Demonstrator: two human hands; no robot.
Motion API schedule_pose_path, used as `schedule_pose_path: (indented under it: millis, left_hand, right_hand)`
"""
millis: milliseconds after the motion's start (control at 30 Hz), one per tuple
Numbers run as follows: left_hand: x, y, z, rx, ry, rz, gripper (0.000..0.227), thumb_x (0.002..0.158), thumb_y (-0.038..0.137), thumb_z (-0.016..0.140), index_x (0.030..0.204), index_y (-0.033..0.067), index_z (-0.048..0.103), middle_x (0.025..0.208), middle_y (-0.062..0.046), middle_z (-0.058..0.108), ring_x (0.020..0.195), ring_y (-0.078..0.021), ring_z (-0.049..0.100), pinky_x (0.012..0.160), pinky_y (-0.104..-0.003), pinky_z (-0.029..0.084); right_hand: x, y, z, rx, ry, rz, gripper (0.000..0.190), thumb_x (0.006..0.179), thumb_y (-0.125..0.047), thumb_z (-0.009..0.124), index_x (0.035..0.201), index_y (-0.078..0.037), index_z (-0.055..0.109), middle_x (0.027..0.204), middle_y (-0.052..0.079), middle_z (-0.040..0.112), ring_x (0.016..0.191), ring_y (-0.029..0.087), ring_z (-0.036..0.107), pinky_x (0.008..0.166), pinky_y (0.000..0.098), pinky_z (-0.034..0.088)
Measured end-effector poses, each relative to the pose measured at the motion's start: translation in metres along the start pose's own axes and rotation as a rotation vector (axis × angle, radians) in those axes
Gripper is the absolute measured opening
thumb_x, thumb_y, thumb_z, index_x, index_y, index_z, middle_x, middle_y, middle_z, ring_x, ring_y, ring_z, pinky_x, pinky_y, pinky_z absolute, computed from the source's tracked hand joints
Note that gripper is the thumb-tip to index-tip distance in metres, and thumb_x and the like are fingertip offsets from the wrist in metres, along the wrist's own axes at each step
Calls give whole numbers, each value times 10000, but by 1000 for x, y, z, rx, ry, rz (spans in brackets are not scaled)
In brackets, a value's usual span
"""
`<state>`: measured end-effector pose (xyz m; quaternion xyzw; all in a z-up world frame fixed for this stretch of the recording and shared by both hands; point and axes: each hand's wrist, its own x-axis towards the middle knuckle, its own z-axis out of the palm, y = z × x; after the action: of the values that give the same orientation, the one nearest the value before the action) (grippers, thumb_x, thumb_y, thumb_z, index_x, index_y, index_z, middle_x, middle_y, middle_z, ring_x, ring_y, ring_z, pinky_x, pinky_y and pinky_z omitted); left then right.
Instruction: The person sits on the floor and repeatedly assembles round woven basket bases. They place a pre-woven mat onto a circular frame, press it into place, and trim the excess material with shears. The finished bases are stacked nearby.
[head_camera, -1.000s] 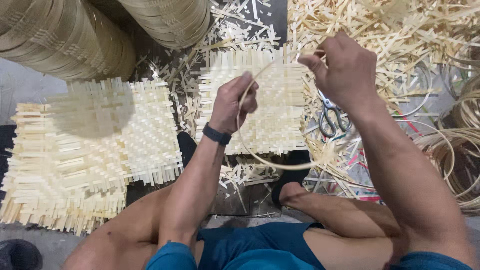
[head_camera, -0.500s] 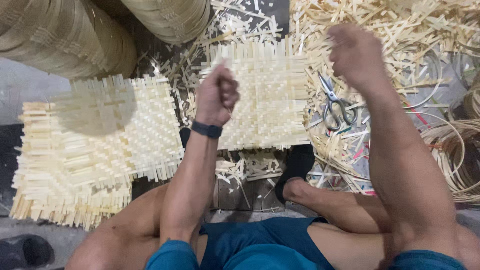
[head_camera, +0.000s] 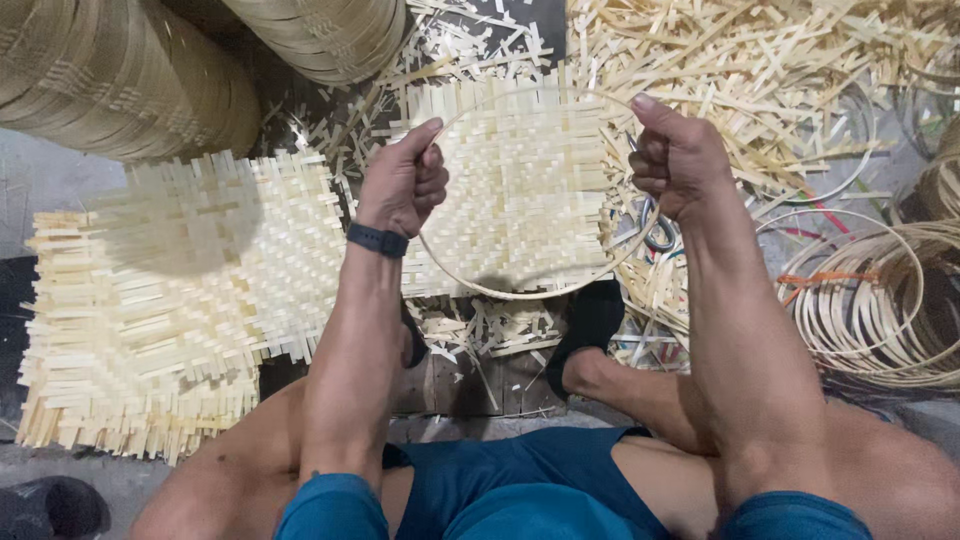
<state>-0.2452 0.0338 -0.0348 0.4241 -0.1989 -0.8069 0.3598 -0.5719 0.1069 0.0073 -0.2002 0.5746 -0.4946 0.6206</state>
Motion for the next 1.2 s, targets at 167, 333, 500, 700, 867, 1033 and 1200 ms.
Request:
schedule_pose_path:
  millis: [167,333,500,700,867,1033,1200]
  left_hand:
    - [6,-4,-10,-36,-6,8,438,963,313,726,614,140,526,508,60,385,409,-70,298,360,-239,199]
    - [22,-15,-33,-334,55,69,384,960,392,721,741,102,599,548,49,416,437,-77,359,383,-223,257]
    - [49,-64,-79,-120,343,239,80,871,232,711,881,169,664,635,32,517,493,-91,470,421,-247,381]
    - [86,-135,-142,1095,749,466,153,740,148,795,893,152,798,849,-43,693,772,-239,691,741,-389,557]
    - [78,-136,-150,1336,559,478,189,779,104,769,967,103,786,897,-147,683,853,-313,679,785,-410,547]
    - [71,-122,-135,1206,653,310,259,732,150,785,990,171,802,878,-95,751,806,-265,718,763,-369,558]
    - [77,-119,-140,1171,644,299,280,699,155,812,980,161,806,881,-92,769,796,-235,748,776,-333,576]
  right_hand:
    - [3,-5,-2,-151,14,-64,403,980,-333,753,734,-127,507,575,-52,376,498,82,324,438,256,257]
    - [22,26,-15,-385,32,-176,220,984,-184,695,1123,-13,693,871,3,726,748,77,685,621,254,608]
    - [59,91,-23,-500,104,-162,264,899,-62,754,1136,17,671,845,68,709,684,141,683,584,290,594]
    - [96,150,-28,-990,240,-408,257,794,-67,828,1034,11,782,832,146,748,711,210,713,673,343,578]
    - [96,174,-26,-1001,336,-284,254,802,-114,814,1053,-73,812,878,141,777,762,222,755,766,332,583]
    - [104,181,-33,-962,337,-331,252,784,-110,836,1018,-25,804,879,152,777,774,226,758,769,325,583]
    - [112,192,-40,-925,358,-373,254,757,-107,847,993,-20,807,864,144,776,764,214,762,760,325,591]
